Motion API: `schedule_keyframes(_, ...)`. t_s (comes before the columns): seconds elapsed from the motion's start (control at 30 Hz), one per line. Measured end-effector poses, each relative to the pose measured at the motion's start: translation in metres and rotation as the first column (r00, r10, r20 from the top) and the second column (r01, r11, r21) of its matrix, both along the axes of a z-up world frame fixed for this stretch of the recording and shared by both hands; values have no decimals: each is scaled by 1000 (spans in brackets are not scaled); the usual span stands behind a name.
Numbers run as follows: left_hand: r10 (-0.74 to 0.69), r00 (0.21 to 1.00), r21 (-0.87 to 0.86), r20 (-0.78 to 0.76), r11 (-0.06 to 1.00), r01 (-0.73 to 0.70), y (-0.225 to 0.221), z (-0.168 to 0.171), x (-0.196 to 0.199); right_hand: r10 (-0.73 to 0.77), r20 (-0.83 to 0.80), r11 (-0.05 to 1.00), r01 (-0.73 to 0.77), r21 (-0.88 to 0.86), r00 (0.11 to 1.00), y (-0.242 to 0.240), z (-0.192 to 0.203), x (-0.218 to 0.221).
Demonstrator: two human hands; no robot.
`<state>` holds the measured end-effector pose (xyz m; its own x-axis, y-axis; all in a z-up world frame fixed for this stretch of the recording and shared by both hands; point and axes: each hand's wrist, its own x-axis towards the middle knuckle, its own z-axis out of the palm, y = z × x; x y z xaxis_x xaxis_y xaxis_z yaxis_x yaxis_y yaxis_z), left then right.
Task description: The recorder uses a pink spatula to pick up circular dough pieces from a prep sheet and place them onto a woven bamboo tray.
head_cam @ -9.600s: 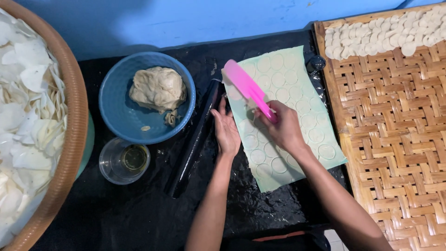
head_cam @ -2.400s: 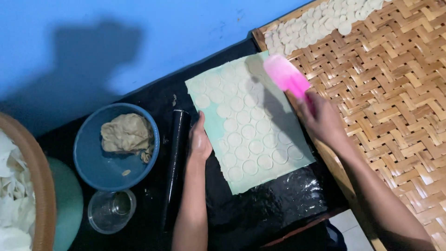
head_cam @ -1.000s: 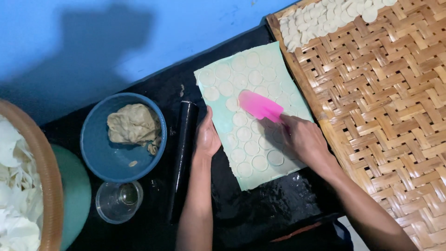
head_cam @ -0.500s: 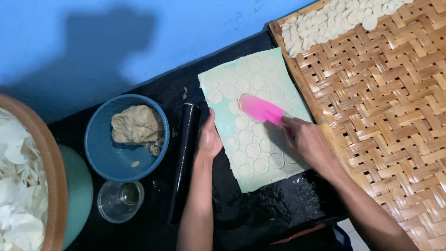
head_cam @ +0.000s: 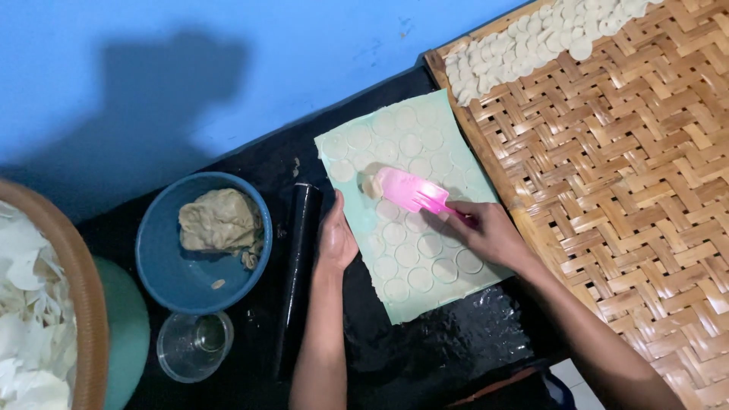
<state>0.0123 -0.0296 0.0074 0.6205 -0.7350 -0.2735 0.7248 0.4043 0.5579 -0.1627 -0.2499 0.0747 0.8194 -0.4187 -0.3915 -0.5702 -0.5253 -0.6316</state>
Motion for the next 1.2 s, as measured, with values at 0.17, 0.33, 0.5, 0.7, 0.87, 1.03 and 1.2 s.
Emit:
schedule_keyframes(0.17, 28, 999, 32, 33, 999, -29, 2, -4, 0, -41, 207, 999, 33, 43, 978, -22, -12, -15)
schedule_keyframes(0.33, 12, 1000, -3, -14, 1000, -12, -1, 5, -1, -205, 363, 979, 190, 77, 909, -74, -17, -26)
schedule_keyframes(0.5, 55, 998, 63, 7, 996, -55, -1, 11, -3, -298, 402, 903, 392, -177, 866, -122, -21, -19)
schedule_keyframes(0.7, 47, 999, 101, -14, 994, -46, -2, 20, -6, -334, 257, 888, 394, -237, 907, -136, -16, 0)
schedule_keyframes(0.87, 44, 999, 77, 6, 996, -45, -3, 20, -7, -312, 246, 923, 354, -152, 918, -132, -12, 7)
schedule_keyframes(1.03, 33, 999, 72, 2, 997, -33, -2, 22, -7, -352, 168, 909, 380, -174, 921, -123, -5, 7)
schedule_keyframes(1.2, 19, 1000, 54, -1, 998, -19, -3, 24, -6, -258, 123, 858, 286, -426, 958, -107, 9, 6)
